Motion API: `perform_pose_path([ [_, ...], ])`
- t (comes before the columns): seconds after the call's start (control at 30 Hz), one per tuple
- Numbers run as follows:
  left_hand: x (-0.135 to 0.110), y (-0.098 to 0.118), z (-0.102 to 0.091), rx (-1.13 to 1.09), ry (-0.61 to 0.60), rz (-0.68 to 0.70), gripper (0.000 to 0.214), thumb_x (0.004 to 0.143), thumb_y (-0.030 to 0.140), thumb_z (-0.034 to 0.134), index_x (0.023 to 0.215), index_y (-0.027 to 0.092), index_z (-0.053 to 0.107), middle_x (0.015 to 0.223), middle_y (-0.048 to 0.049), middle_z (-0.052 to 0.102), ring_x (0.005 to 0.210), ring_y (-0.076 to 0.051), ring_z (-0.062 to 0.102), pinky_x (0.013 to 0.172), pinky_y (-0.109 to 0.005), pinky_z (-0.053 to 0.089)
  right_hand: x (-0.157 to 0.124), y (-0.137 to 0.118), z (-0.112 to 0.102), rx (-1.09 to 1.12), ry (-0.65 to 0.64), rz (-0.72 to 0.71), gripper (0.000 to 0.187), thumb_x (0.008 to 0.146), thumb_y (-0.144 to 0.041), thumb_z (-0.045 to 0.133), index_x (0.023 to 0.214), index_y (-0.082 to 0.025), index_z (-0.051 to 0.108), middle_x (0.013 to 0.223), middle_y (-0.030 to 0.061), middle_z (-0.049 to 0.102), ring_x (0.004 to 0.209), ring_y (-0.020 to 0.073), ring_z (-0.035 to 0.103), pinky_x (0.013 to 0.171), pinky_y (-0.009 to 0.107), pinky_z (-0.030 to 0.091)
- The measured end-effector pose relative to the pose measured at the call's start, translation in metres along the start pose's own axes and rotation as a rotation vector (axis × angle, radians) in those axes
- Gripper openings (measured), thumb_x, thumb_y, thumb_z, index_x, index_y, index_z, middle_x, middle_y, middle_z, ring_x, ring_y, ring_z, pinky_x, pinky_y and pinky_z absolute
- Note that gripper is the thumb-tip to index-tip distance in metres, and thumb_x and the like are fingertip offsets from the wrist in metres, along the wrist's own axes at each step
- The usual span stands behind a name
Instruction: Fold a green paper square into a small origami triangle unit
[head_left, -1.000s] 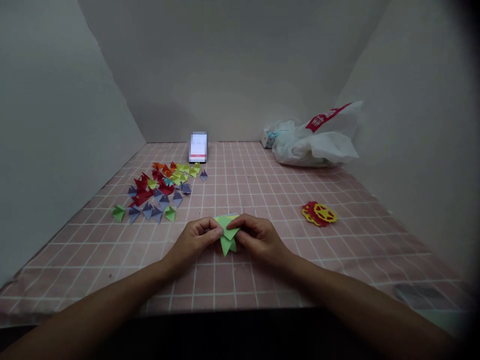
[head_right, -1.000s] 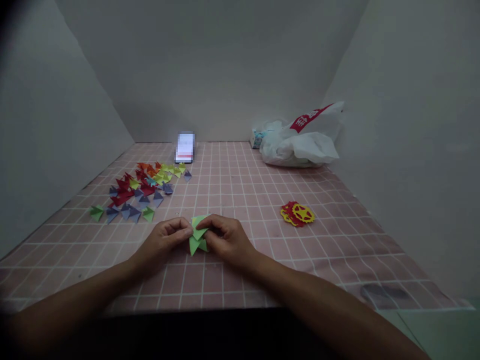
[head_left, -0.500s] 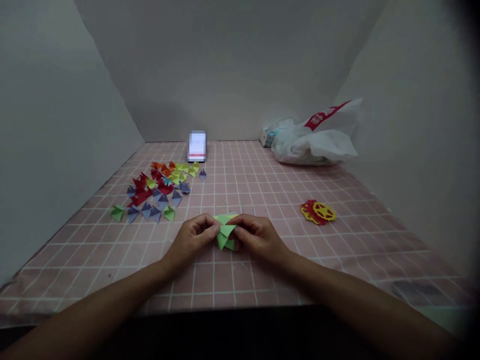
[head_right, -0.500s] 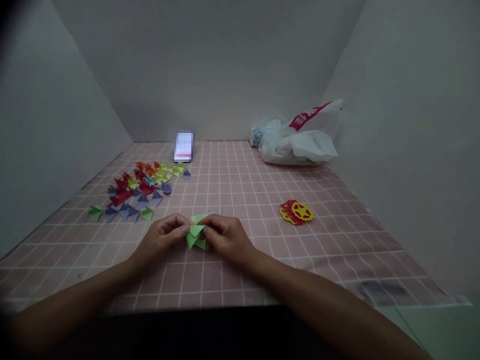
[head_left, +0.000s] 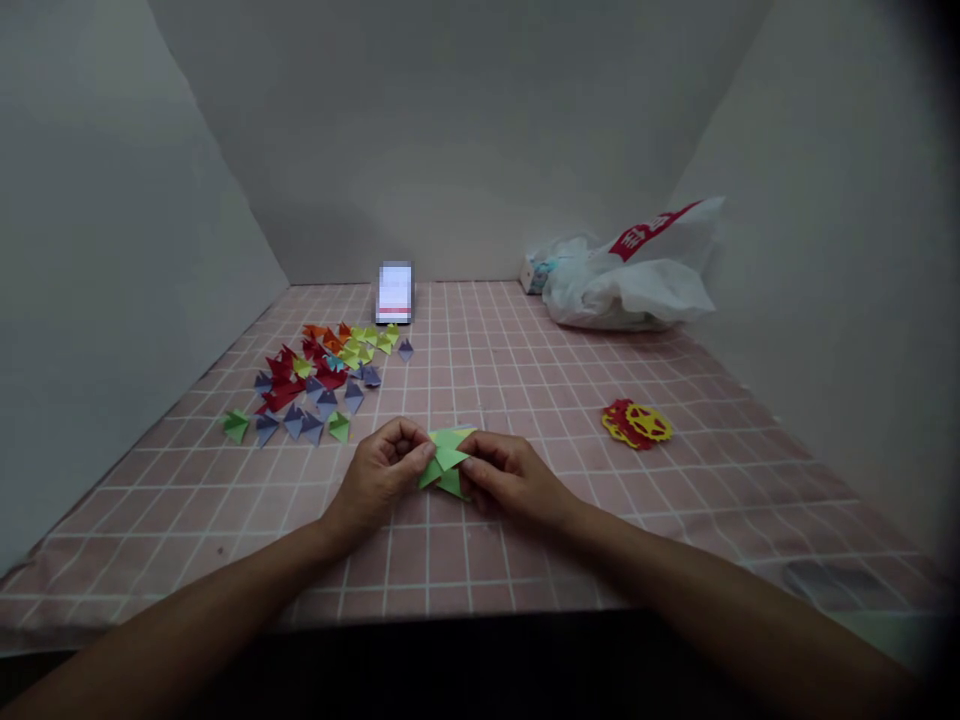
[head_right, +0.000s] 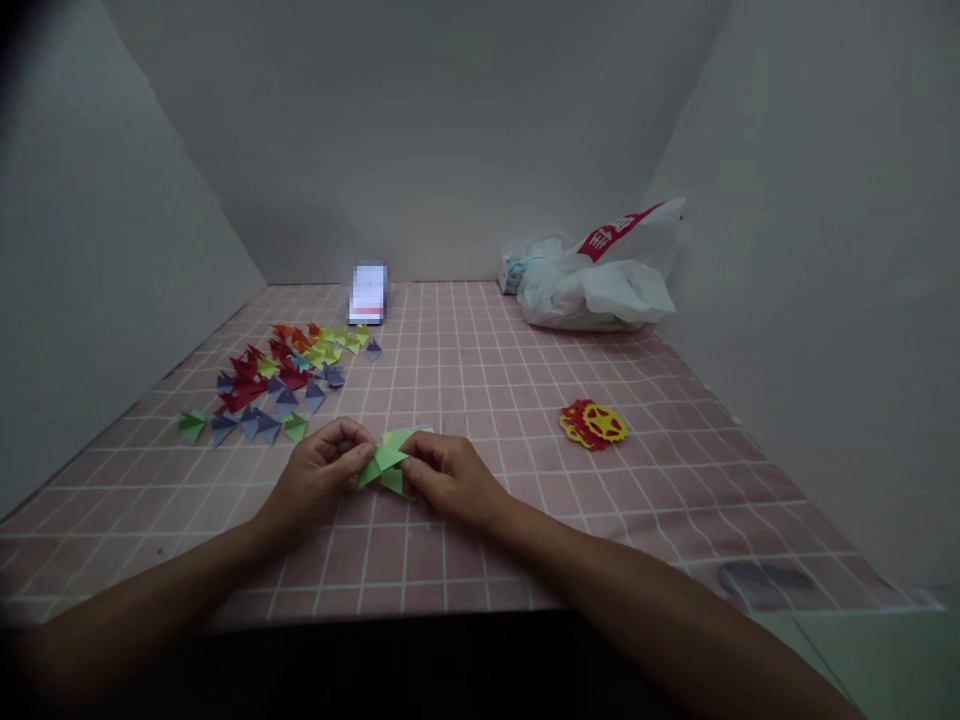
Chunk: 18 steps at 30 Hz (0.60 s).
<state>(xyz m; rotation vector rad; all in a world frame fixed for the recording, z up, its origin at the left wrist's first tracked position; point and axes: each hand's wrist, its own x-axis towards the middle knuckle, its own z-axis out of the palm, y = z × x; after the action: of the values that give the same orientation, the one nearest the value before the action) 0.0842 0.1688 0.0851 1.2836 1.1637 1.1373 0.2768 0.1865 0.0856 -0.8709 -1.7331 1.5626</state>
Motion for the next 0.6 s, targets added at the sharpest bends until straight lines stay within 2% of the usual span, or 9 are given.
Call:
perform_pose_path([
  [0.07,-0.0001,0.0018,0.0009,0.004,0.004,-0.009,0.016,0.080,0.029,0.066,0.076,0.018,0.055,0.064,0.0059,0.048,0.054,-0.008,0.043,0.052,-0.020,0.037,-0.0003,-0.0009,-0.0004,-0.046,0.030,-0.031,0.010,0.085,-0.023,0.055,0.079,-0.017,0.060,0.065,-0.0023,0.054,0.054,0.0089,0.047,0.049,0.021,0.035],
  [0.23,0.0002,0.0027,0.0012,-0.017,-0.009,-0.010,0.015,0.078,0.029,0.067,0.079,0.017,0.057,0.066,0.0050,0.051,0.056,-0.008,0.046,0.053,-0.020,0.038,-0.0008,-0.0008,-0.0001,0.020,-0.016,0.047,0.025,0.088,-0.026,0.052,0.064,-0.017,0.054,0.053,-0.0035,0.050,0.047,0.0077,0.042,0.045,0.021,0.030],
  [0.4,0.0023,-0.0016,-0.0004,-0.023,0.027,-0.004,0.017,0.077,0.030,0.068,0.079,0.017,0.057,0.065,0.0046,0.053,0.055,-0.008,0.048,0.053,-0.020,0.039,0.0036,0.0028,-0.0004,0.191,-0.018,0.089,0.009,0.082,-0.025,0.056,0.078,-0.017,0.057,0.057,-0.0035,0.055,0.043,0.0073,0.047,0.041,0.019,0.032],
  [0.5,0.0014,-0.0001,0.0016,0.050,0.021,0.009,0.016,0.076,0.030,0.067,0.077,0.017,0.057,0.065,0.0041,0.054,0.056,-0.009,0.049,0.054,-0.021,0.040,0.0052,0.0051,-0.0004,0.240,0.000,0.076,0.015,0.084,-0.031,0.058,0.087,-0.017,0.058,0.060,-0.0035,0.058,0.042,0.0071,0.047,0.039,0.018,0.034],
  [0.6,-0.0004,0.0023,0.0042,0.095,-0.018,0.020,0.015,0.074,0.029,0.066,0.075,0.017,0.057,0.068,0.0025,0.057,0.060,-0.011,0.052,0.056,-0.022,0.043,0.0046,0.0055,0.0016,0.209,0.012,0.110,0.018,0.084,-0.033,0.061,0.080,-0.016,0.059,0.056,-0.0046,0.054,0.040,0.0053,0.043,0.038,0.017,0.031],
])
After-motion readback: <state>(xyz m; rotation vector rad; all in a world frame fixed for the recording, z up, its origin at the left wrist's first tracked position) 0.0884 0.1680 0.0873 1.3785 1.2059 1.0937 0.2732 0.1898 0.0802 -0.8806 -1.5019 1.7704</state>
